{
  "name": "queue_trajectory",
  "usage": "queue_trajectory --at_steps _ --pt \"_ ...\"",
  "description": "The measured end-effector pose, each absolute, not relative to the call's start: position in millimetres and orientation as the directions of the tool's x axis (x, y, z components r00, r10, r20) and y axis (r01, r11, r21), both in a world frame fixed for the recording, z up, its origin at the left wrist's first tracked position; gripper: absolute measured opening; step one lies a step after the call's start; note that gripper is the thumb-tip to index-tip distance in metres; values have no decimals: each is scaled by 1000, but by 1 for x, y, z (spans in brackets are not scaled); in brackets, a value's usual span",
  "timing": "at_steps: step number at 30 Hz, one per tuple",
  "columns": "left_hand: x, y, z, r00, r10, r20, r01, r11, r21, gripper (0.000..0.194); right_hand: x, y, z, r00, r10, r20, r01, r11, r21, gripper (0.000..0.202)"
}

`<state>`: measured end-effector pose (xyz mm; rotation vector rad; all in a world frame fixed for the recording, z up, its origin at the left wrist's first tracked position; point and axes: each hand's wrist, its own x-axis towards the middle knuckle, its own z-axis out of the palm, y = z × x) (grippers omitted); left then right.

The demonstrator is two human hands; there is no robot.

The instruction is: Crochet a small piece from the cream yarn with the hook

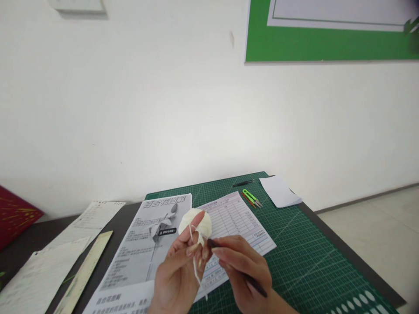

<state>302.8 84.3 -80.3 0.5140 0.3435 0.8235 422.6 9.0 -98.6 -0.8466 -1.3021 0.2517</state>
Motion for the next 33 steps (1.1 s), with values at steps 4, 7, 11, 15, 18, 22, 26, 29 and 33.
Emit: queue_trajectory --at_steps 4,7,11,15,18,22,26,29,33 --pt "299 91 -77 699 714 -43 -562 585 585 49 419 18 -107 492 788 370 -290 549 -783 13" --pt "296 93 -74 769 639 19 -495 575 651 47 420 22 -107 408 889 209 -594 432 -679 12" --pt "294 95 -74 842 537 48 -418 594 687 41 424 22 -100 322 928 187 -711 367 -600 14" --pt "293 96 -77 864 499 69 -400 597 696 36 427 19 -97 320 923 212 -676 379 -632 16" --pt "292 96 -78 875 481 59 -373 590 716 37 429 16 -98 345 904 254 -605 421 -676 16" --pt "292 96 -78 869 490 64 -378 576 725 35 432 12 -99 365 870 331 -466 479 -744 17" --pt "294 96 -75 866 491 93 -401 571 716 35 434 9 -99 363 847 388 -369 513 -775 18" --pt "295 95 -74 863 496 94 -405 571 714 34 435 9 -99 366 840 401 -351 523 -776 18" --pt "294 96 -76 864 493 99 -408 573 711 36 435 9 -99 376 833 405 -340 531 -776 18"
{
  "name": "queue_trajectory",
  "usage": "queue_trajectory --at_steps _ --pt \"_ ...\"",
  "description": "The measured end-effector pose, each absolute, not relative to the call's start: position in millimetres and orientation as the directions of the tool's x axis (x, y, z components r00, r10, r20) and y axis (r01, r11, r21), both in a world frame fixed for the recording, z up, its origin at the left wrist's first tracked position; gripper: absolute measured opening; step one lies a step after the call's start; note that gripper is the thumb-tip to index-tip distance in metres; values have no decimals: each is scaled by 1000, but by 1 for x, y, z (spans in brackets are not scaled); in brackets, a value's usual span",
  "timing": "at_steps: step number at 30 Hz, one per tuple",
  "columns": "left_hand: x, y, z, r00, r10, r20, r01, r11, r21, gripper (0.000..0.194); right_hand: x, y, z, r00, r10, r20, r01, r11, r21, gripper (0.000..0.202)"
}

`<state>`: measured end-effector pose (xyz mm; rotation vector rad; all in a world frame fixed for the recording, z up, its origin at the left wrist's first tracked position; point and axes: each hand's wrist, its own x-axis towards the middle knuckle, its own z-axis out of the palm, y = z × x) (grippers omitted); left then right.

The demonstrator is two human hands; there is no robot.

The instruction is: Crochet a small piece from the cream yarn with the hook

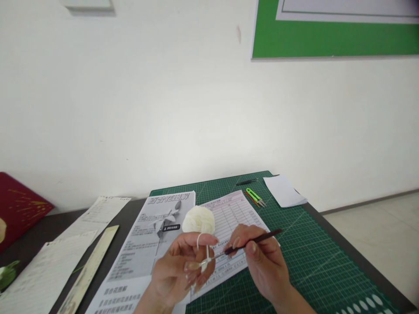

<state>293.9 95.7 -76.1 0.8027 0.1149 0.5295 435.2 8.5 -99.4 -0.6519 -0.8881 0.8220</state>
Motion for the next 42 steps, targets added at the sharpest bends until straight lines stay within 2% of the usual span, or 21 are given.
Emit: queue_trajectory --at_steps 9,17,21,30,42 --pt "294 95 -75 860 502 85 -405 573 713 36 438 7 -98 371 811 452 -279 562 -779 18" --pt "294 96 -74 870 483 103 -402 572 715 36 434 10 -98 382 851 360 -420 507 -752 16" --pt "293 97 -77 870 477 124 -413 568 712 38 434 10 -99 375 851 367 -431 511 -744 16" --pt "294 97 -78 862 499 88 -397 558 729 38 437 6 -98 358 801 480 -246 577 -779 17" --pt "292 97 -79 851 525 25 -382 586 714 38 438 2 -91 283 715 640 -3 668 -744 16"
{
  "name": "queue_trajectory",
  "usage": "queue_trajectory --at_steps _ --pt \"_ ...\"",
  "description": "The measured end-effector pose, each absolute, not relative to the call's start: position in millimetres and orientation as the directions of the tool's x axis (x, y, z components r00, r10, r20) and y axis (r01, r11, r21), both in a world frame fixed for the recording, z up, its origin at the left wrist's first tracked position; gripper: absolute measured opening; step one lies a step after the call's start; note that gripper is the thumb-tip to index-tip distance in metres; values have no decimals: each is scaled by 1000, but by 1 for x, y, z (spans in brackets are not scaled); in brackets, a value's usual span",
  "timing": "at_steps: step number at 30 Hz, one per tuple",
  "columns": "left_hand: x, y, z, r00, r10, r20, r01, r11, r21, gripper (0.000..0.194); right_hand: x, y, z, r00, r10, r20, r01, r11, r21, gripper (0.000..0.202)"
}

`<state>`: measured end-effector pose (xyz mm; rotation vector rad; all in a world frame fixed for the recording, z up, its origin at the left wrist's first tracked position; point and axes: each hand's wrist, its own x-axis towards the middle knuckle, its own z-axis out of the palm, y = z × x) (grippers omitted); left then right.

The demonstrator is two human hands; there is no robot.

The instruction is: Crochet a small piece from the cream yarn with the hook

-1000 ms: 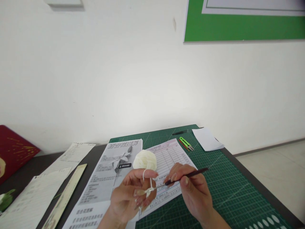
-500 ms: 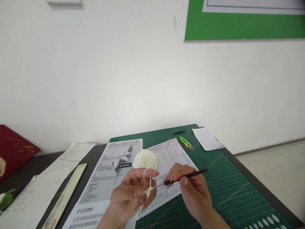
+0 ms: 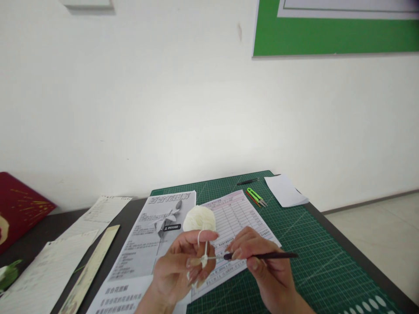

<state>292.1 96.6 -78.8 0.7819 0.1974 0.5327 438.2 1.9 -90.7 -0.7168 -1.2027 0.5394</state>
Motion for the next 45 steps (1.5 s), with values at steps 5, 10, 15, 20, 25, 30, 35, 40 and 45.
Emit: queue_trajectory --at_steps 5,10,15,20,25,30,35,40,45 --pt "295 95 -79 847 531 30 -404 605 686 39 435 2 -84 203 576 792 260 748 -610 17" --pt "297 93 -75 813 583 7 -449 618 645 39 436 -3 -78 -129 368 921 708 684 -175 13" --pt "304 86 -79 670 732 -119 -554 601 576 46 430 -1 -83 -176 290 941 878 478 17 9" --pt "308 75 -81 450 889 -78 -584 360 728 42 425 4 -92 -135 267 954 908 418 11 14" --pt "307 74 -81 363 929 73 -468 114 876 37 423 3 -100 23 379 925 769 584 -258 32" --pt "306 86 -82 402 907 126 -450 76 890 31 419 6 -103 383 563 732 299 675 -675 31" --pt "302 94 -79 514 855 61 -474 224 852 31 423 9 -103 539 666 516 -2 614 -789 15" --pt "300 97 -77 630 777 -28 -466 406 786 28 430 11 -105 555 744 373 -221 564 -796 14" --pt "300 96 -76 643 756 -120 -430 486 761 21 434 14 -99 552 792 260 -434 539 -722 14"
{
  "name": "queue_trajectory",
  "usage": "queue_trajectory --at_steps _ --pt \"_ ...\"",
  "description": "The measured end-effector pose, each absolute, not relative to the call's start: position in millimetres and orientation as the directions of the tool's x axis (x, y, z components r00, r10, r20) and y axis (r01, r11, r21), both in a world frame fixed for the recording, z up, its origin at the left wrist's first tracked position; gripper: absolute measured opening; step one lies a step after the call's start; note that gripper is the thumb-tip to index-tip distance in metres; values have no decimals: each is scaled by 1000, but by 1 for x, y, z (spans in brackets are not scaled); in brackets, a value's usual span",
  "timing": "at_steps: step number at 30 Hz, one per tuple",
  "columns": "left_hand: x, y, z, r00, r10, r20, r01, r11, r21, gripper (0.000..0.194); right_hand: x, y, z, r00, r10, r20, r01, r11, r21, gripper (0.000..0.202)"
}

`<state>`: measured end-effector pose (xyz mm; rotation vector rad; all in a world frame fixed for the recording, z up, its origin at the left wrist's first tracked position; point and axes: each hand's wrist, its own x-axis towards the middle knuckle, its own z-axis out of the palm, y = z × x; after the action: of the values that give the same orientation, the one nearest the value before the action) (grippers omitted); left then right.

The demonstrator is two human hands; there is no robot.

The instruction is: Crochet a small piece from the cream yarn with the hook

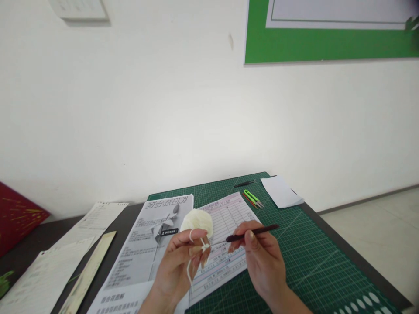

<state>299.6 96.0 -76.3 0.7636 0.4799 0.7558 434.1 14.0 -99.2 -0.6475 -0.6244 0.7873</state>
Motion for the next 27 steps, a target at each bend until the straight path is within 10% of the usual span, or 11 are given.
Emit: queue_trajectory --at_steps 10,27 --pt "306 89 -89 593 802 79 -441 240 865 21 433 27 -102 304 951 -65 -831 231 -506 15" --pt "317 76 -89 284 908 309 -217 -253 943 29 423 27 -103 504 862 -51 -645 337 -686 15"
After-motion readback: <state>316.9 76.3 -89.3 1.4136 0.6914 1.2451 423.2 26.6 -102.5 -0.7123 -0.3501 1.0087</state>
